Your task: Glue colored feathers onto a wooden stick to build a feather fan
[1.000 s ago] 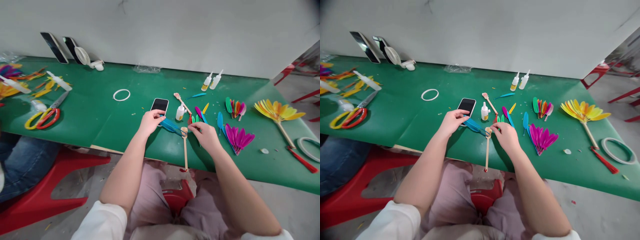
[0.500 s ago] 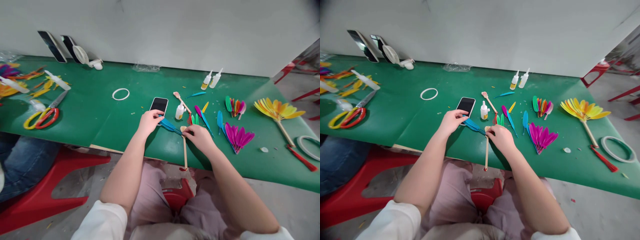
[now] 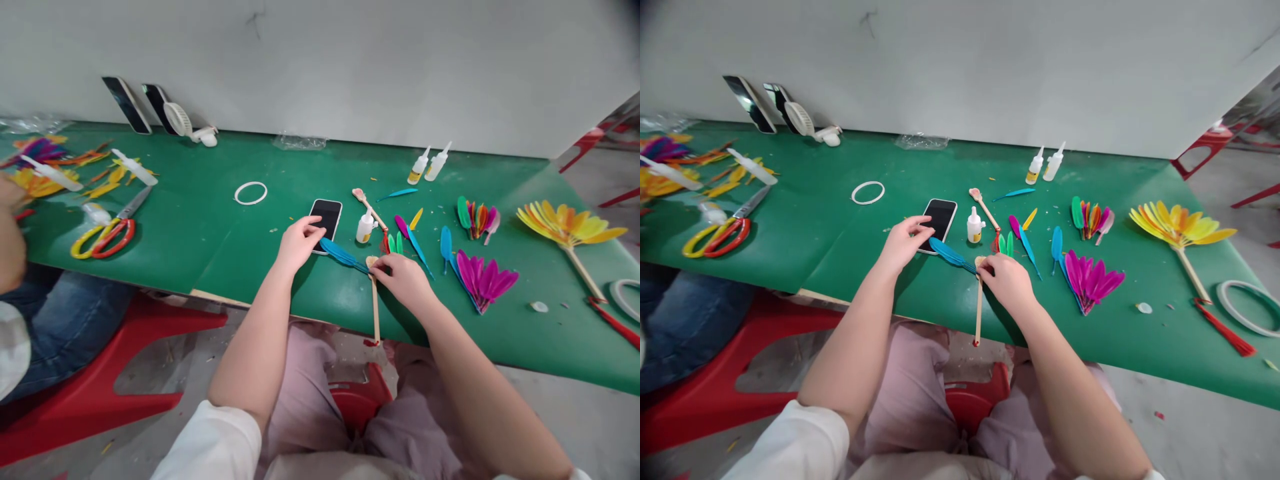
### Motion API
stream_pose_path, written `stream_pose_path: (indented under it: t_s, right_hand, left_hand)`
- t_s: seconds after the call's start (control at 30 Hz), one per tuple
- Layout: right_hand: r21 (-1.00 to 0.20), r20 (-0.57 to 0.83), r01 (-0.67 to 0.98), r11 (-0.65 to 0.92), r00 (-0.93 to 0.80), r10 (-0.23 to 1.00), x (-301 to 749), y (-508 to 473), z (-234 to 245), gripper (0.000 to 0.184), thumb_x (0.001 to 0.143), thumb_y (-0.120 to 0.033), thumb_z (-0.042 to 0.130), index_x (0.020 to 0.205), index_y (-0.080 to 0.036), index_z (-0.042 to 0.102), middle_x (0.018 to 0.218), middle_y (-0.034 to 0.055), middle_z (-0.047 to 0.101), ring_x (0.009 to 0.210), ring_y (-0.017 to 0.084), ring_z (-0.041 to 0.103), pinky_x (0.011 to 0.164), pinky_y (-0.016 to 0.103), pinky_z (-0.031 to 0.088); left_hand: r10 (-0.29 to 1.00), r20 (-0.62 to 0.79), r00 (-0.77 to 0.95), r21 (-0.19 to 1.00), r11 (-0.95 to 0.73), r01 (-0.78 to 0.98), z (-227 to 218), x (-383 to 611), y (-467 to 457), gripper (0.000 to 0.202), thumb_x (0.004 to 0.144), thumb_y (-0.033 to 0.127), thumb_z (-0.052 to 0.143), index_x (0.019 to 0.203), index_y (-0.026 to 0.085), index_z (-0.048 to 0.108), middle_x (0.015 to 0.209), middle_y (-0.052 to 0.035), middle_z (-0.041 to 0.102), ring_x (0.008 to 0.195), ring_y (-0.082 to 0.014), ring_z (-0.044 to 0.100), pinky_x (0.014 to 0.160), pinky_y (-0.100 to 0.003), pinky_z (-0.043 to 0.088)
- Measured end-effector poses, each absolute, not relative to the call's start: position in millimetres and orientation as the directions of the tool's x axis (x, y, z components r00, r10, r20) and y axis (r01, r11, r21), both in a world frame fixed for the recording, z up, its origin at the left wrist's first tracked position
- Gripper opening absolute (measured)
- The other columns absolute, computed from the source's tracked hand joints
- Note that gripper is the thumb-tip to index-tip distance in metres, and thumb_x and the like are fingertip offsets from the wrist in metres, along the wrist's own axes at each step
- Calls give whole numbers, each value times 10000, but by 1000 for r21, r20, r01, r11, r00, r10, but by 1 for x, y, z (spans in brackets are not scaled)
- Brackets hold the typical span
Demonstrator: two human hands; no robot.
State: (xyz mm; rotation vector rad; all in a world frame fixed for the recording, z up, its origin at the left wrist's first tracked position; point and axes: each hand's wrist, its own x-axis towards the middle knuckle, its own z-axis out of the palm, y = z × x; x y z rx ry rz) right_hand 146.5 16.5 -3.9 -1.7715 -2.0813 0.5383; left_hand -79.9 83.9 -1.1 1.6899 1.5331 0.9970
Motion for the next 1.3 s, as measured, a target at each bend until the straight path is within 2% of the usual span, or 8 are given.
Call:
stream_pose_path:
  t_s: [0.27, 0.57, 0.7, 0.83, 0.97, 1.07, 1.2, 1.3]
  right_hand:
    - [-523, 29, 839, 150, -159, 987, 148, 16, -2, 177, 792, -324, 509, 725, -206, 622, 767, 20, 614, 697, 142, 541, 588, 248, 368]
    - [-744, 110, 645, 173, -137, 984, 152, 19, 18, 233, 763, -415, 555, 826, -220, 666, 725, -6, 637, 599, 109, 510, 583, 242, 379]
    - [-852, 81, 511, 115, -89, 993, 160, 19, 14, 222, 758, -391, 543, 726, -187, 625, 677, -4, 622, 573, 104, 503, 554, 238, 387]
    - [-974, -20, 224, -21, 8, 1000, 166, 18, 12, 218, 717, -403, 584, 749, -188, 567, 601, -28, 586, 464, 78, 462, 443, 209, 368]
    - [-969, -187, -173, -174, 56, 981, 162, 16, 13, 257, 675, -413, 627, 728, -187, 518, 570, -32, 587, 408, 59, 443, 362, 172, 334]
    - [-942, -219, -278, -186, 93, 971, 157, 16, 14, 279, 651, -403, 647, 722, -177, 500, 597, -10, 613, 430, 58, 480, 376, 163, 363]
    - [-979, -177, -117, -168, 78, 981, 160, 10, 18, 271, 704, -432, 594, 746, -193, 475, 581, -23, 599, 391, 67, 455, 360, 186, 357]
    - [-938, 71, 346, -12, 224, 972, 167, 0, 26, 244, 750, -436, 556, 756, -193, 535, 605, -6, 598, 444, 92, 491, 430, 226, 414]
  left_hand:
    - [987, 94, 131, 859, -147, 491, 5, -70, 84, 333, 707, 175, 610, 1040, 168, 603, 760, -34, 657, 715, -139, 600, 717, -283, 465]
    - [932, 210, 296, 853, -322, 410, 56, -31, 60, 325, 740, 168, 598, 1060, 221, 580, 762, 4, 640, 700, -110, 564, 662, -237, 427]
    - [916, 284, 283, 811, -388, 439, 65, -11, 50, 312, 772, 186, 581, 1081, 227, 579, 805, -4, 647, 771, -124, 570, 716, -251, 422]
    - [907, 390, 158, 766, -415, 491, 52, -5, 33, 365, 790, 244, 576, 1154, 240, 544, 1032, -40, 621, 902, -152, 557, 739, -258, 434]
    - [971, 185, 149, 875, -232, 425, 26, -1, 10, 290, 815, 350, 534, 1056, 210, 614, 977, -44, 662, 826, -155, 600, 713, -259, 465]
    - [973, -2, 231, 928, -85, 363, 10, 5, 3, 318, 772, 354, 588, 1046, 197, 633, 893, -36, 694, 788, -171, 631, 718, -271, 484]
    - [962, -88, 258, 952, 5, 305, 4, 6, 7, 283, 765, 327, 587, 985, 166, 664, 889, -50, 703, 819, -185, 649, 771, -281, 485]
    - [957, -104, 272, 929, -4, 369, 4, 3, 10, 237, 778, 335, 559, 902, 181, 689, 816, -34, 709, 777, -184, 653, 752, -283, 479]
